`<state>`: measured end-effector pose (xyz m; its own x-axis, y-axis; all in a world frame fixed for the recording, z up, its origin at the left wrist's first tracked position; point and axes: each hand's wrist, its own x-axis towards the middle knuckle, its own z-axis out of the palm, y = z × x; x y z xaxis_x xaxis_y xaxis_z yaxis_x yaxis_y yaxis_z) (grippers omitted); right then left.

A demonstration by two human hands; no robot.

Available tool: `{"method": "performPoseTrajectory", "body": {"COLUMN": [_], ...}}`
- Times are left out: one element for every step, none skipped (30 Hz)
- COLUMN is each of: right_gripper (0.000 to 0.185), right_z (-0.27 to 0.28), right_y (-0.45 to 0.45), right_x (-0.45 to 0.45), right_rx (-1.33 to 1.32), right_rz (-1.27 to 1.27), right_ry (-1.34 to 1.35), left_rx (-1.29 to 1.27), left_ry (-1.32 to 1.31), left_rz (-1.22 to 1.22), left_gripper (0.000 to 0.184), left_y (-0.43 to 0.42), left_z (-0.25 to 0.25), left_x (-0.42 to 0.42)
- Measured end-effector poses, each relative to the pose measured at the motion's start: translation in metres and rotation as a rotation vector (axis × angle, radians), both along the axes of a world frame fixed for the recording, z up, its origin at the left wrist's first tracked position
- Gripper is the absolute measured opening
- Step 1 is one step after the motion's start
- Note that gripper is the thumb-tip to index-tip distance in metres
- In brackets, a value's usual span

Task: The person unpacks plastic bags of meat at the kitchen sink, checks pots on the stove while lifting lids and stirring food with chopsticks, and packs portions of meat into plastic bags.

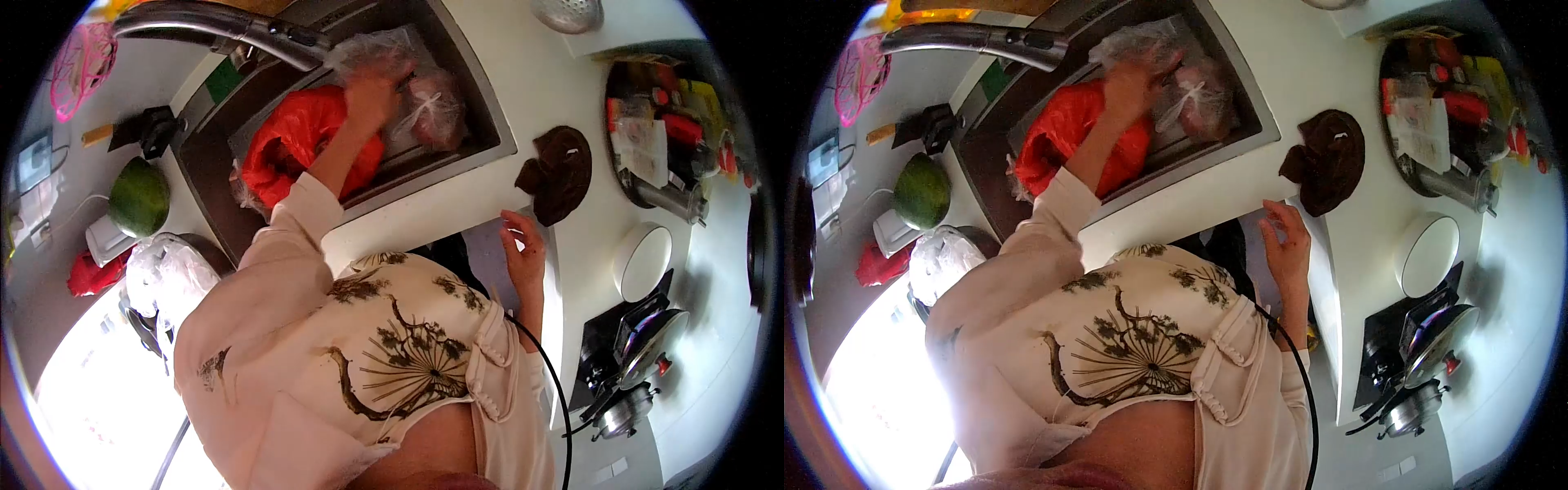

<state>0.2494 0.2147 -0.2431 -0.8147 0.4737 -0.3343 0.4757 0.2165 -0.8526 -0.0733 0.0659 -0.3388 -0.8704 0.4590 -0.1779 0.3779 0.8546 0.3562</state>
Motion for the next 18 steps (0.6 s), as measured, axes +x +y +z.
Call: {"method": "performPoseTrajectory", "body": {"right_gripper": [0.027,0.026,0.026,0.026,0.026,0.026,0.026,0.025,0.025,0.025,0.025,0.025,0.025,0.025,0.026,0.025,0.025,0.025], "right_z": [-0.002,-0.002,-0.001,0.0,0.001,0.001,0.002,0.003,0.002,0.0,-0.003,-0.005,-0.007,-0.007,-0.004,-0.013,-0.009,-0.003], "right_y": [0.0,0.0,0.0,0.0,-0.001,-0.002,-0.004,-0.004,-0.004,-0.005,-0.005,-0.006,-0.008,-0.008,-0.008,-0.005,0.006,0.009], "right_x": [0.001,0.002,0.003,0.002,0.001,0.001,0.002,0.003,0.005,0.009,0.013,0.015,0.017,0.02,0.021,0.026,0.026,0.025], "right_rx": [-0.025,-0.048,-0.041,-0.03,-0.02,-0.014,-0.026,-0.039,-0.034,-0.014,0.009,0.021,0.03,0.051,0.037,-0.036,0.105,0.178], "right_rz": [-0.005,-0.008,-0.017,0.012,0.042,0.031,0.012,-0.005,-0.009,0.008,0.023,0.014,0.027,0.031,-0.018,-0.109,-0.067,-0.032], "right_ry": [0.002,0.003,-0.001,0.018,0.035,0.03,0.041,0.054,0.052,0.014,-0.022,-0.02,-0.032,-0.048,-0.058,-0.025,0.011,-0.08], "left_rx": [-0.018,-0.025,0.128,0.216,0.297,0.205,0.162,0.119,0.068,0.017,-0.034,-0.081,-0.122,-0.139,-0.127,0.159,0.195,-0.03], "left_ry": [0.194,0.408,0.412,0.416,0.418,0.367,0.339,0.31,0.292,0.274,0.258,0.25,0.245,0.241,0.26,0.243,0.334,0.215], "left_rz": [-0.261,-0.479,-0.645,-0.732,-0.822,-0.92,-0.968,-1.016,-1.028,-1.04,-1.053,-1.068,-1.086,-1.102,-1.135,-1.135,-1.11,-1.081], "left_gripper": [0.06,0.062,0.059,0.059,0.059,0.056,0.056,0.055,0.055,0.055,0.055,0.055,0.055,0.047,0.04,0.037,0.04,0.044], "left_y": [0.003,0.005,0.01,0.015,0.021,0.024,0.024,0.025,0.025,0.025,0.025,0.028,0.034,0.033,0.033,0.037,0.055,0.068], "left_z": [-0.026,-0.051,-0.054,-0.058,-0.061,-0.068,-0.072,-0.076,-0.079,-0.08,-0.081,-0.081,-0.08,-0.068,-0.052,-0.076,-0.096,-0.085], "left_x": [0.008,0.016,0.027,0.027,0.027,0.019,0.018,0.016,0.015,0.015,0.013,0.009,0.003,0.003,0.002,-0.006,-0.012,-0.009]}}
